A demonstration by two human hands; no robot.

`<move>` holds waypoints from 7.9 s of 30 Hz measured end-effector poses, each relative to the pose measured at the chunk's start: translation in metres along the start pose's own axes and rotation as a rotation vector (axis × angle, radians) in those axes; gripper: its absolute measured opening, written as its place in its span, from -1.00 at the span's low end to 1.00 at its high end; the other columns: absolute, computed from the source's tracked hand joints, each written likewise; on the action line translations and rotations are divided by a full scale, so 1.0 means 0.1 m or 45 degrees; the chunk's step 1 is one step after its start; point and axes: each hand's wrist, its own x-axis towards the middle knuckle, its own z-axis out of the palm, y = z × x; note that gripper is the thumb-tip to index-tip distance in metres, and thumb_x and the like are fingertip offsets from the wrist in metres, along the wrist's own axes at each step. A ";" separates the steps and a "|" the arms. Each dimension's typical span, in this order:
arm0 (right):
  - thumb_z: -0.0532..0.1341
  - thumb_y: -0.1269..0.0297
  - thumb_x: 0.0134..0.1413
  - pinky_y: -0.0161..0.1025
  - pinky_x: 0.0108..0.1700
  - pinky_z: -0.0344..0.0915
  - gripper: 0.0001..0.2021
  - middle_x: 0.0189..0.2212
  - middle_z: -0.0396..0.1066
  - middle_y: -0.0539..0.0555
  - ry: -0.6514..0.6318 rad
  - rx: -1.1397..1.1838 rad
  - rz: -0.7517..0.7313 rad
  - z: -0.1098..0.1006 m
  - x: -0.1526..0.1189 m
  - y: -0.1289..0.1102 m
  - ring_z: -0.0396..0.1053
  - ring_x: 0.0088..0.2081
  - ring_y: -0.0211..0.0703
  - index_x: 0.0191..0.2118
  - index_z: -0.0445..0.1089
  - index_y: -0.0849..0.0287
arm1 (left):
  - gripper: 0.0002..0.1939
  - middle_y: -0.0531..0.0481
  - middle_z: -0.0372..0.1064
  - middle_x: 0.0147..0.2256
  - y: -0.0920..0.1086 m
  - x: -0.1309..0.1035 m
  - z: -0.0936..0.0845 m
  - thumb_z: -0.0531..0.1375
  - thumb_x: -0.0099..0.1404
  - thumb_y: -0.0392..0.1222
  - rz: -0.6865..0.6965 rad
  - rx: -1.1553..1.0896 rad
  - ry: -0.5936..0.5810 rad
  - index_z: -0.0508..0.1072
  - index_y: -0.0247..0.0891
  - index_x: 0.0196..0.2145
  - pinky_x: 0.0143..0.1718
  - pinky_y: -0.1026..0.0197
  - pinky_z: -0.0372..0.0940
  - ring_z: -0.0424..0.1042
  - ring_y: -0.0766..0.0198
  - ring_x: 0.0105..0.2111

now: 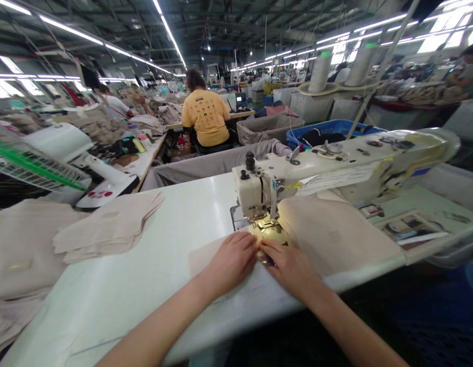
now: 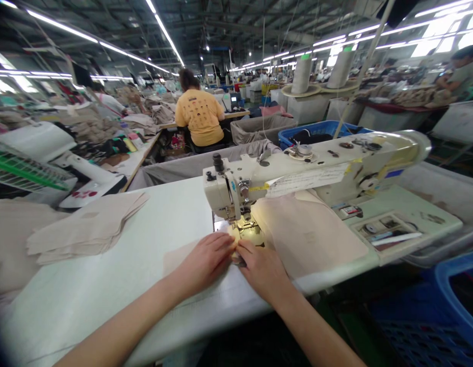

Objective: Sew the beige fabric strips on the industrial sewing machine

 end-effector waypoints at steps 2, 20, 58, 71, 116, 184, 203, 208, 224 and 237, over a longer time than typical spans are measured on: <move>0.14 0.41 0.25 -0.15 -0.06 0.44 -0.69 0.13 0.45 0.20 0.027 -0.009 -0.028 0.04 -0.06 0.02 0.54 -0.09 -0.04 0.08 0.43 0.17 | -0.72 -0.18 0.47 -0.03 0.10 -0.07 0.01 0.02 0.47 -0.25 0.063 -0.053 0.007 0.44 -0.32 0.03 0.09 0.02 0.38 0.43 0.09 0.01; 0.20 0.35 0.28 -0.23 -0.20 0.40 -0.74 0.04 0.45 0.09 -0.010 -0.131 0.014 -0.08 0.37 0.07 0.51 -0.16 -0.09 0.05 0.42 0.08 | -0.69 -0.20 0.47 -0.04 -0.35 0.21 -0.01 -0.02 0.49 -0.26 0.079 -0.047 0.104 0.50 -0.31 -0.03 0.07 0.01 0.41 0.43 0.09 0.00; 0.12 0.42 0.26 -0.28 -0.29 0.45 -0.79 0.00 0.51 0.14 0.394 -0.160 0.061 0.21 0.09 0.15 0.55 -0.19 -0.11 -0.08 0.47 0.15 | -0.62 -0.22 0.39 0.13 -0.01 -0.18 0.08 0.08 0.42 -0.27 -0.099 -0.008 0.108 0.35 -0.31 0.16 0.21 -0.11 0.31 0.34 -0.02 0.17; 0.07 0.50 0.16 -0.15 -0.03 0.44 -0.67 -0.05 0.53 0.13 0.553 0.229 0.022 0.18 0.02 0.26 0.49 -0.04 -0.06 -0.05 0.47 0.12 | -0.71 -0.27 0.39 -0.12 -0.29 -0.19 -0.22 -0.04 0.47 -0.18 -0.870 0.439 -0.198 0.42 -0.36 -0.10 -0.31 0.04 0.45 0.48 -0.02 -0.16; 0.04 0.66 -0.01 -0.22 -0.03 0.44 -0.45 0.15 0.45 0.06 0.033 0.004 -0.092 0.04 0.04 0.17 0.52 -0.06 -0.11 0.03 0.46 0.07 | -0.67 -0.17 0.37 0.06 0.09 0.13 0.07 0.02 0.49 -0.10 -0.255 0.247 0.002 0.36 -0.23 0.11 -0.04 0.01 0.25 0.31 0.02 0.06; 0.12 0.56 0.13 -0.16 0.03 0.43 -0.60 0.13 0.45 0.10 0.148 0.138 0.019 0.08 0.10 0.10 0.49 0.00 -0.04 0.06 0.45 0.17 | -0.71 -0.13 0.42 -0.13 -0.15 0.12 -0.06 0.04 0.39 -0.40 -0.310 0.134 -0.043 0.49 -0.24 -0.06 -0.08 0.07 0.37 0.39 0.10 -0.14; 0.17 0.36 0.28 -0.20 -0.13 0.43 -0.73 0.14 0.44 0.09 0.090 0.046 0.051 0.07 0.03 0.01 0.54 -0.12 -0.06 0.06 0.44 0.12 | -0.60 -0.15 0.35 0.16 -0.11 0.09 0.00 0.12 0.38 -0.31 -0.166 0.074 -0.048 0.36 -0.23 0.16 0.07 -0.01 0.26 0.30 0.05 0.15; 0.15 0.38 0.27 -0.18 -0.11 0.43 -0.70 0.15 0.43 0.08 0.058 0.009 0.054 0.08 0.02 0.00 0.53 -0.11 -0.06 0.08 0.43 0.12 | -0.60 -0.15 0.35 0.16 -0.12 0.09 0.00 0.10 0.40 -0.31 -0.154 0.070 -0.053 0.36 -0.22 0.16 0.07 0.00 0.27 0.31 0.06 0.16; 0.18 0.42 0.21 -0.17 -0.07 0.45 -0.65 0.17 0.41 0.17 0.037 -0.011 -0.034 0.10 -0.30 0.03 0.55 -0.11 -0.04 0.10 0.42 0.16 | -0.69 -0.19 0.43 0.02 0.36 -0.20 0.03 0.06 0.40 -0.27 0.007 -0.002 -0.041 0.41 -0.28 0.06 0.04 0.01 0.38 0.41 0.02 0.04; 0.15 0.43 0.24 -0.22 -0.03 0.42 -0.75 0.13 0.45 0.07 0.038 0.082 -0.007 -0.05 0.18 0.11 0.50 -0.02 -0.09 -0.03 0.48 0.10 | -0.72 -0.19 0.45 -0.02 -0.06 0.04 0.00 0.04 0.42 -0.28 -0.044 0.020 0.039 0.47 -0.28 -0.02 0.07 0.03 0.39 0.42 0.07 0.03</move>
